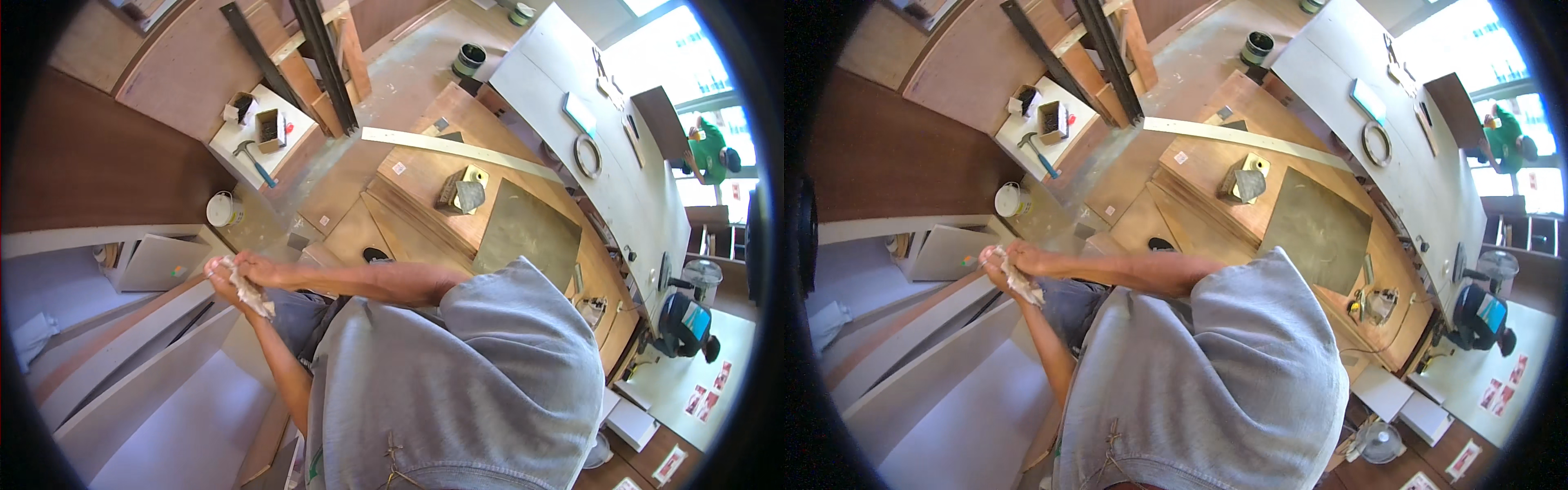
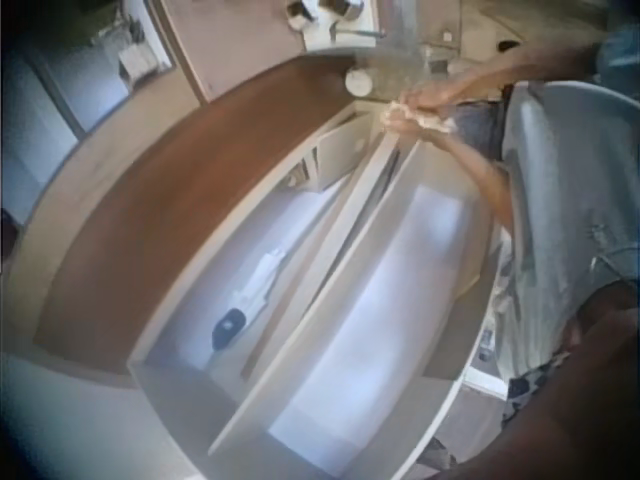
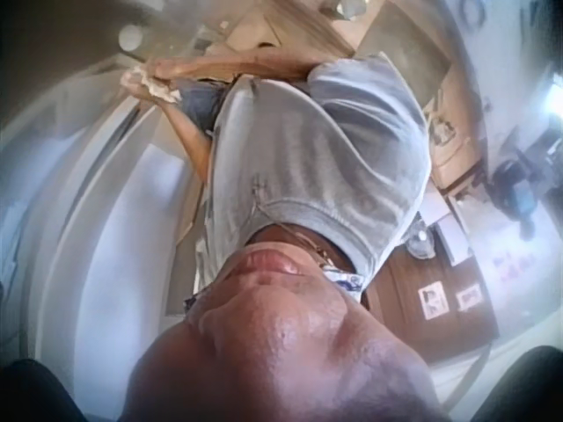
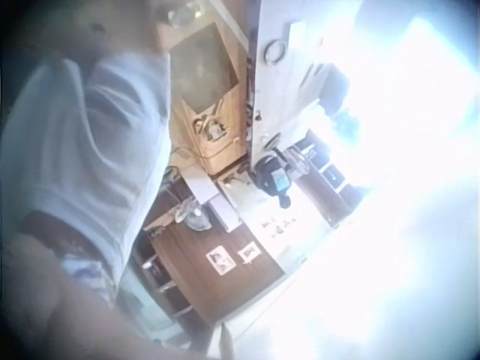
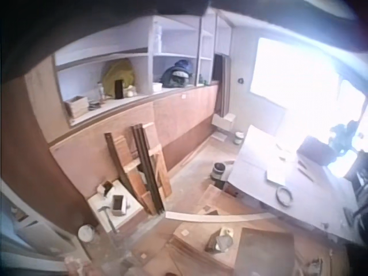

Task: The person applies adhesive from a tin to a metal sheet using a spreader, smooths it across the surface, and then uses a cloth to wipe down the inside of a closet.

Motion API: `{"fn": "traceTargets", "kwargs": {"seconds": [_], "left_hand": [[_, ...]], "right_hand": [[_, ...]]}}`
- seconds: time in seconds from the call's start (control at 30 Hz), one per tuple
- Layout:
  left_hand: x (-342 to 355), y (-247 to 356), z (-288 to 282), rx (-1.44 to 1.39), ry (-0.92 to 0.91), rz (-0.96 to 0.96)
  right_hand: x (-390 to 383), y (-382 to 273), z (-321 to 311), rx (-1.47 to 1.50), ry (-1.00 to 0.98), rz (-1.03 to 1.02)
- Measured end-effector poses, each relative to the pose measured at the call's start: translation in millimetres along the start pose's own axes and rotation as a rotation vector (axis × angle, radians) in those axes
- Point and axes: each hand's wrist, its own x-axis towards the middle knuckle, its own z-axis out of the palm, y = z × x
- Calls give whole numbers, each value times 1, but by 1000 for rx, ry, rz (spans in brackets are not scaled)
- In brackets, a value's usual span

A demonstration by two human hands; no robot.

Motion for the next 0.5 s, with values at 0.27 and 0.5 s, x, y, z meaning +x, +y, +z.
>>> {"fn": "traceTargets", "kwargs": {"seconds": [0.27, 0.5], "left_hand": [[-12, -35, 44, -15, -91, 67], [-1, -18, 5, -551, -119, -366]], "right_hand": [[-88, -31, -78, -21, 196, 285], [-131, -69, -81, 498, -209, 215]]}}
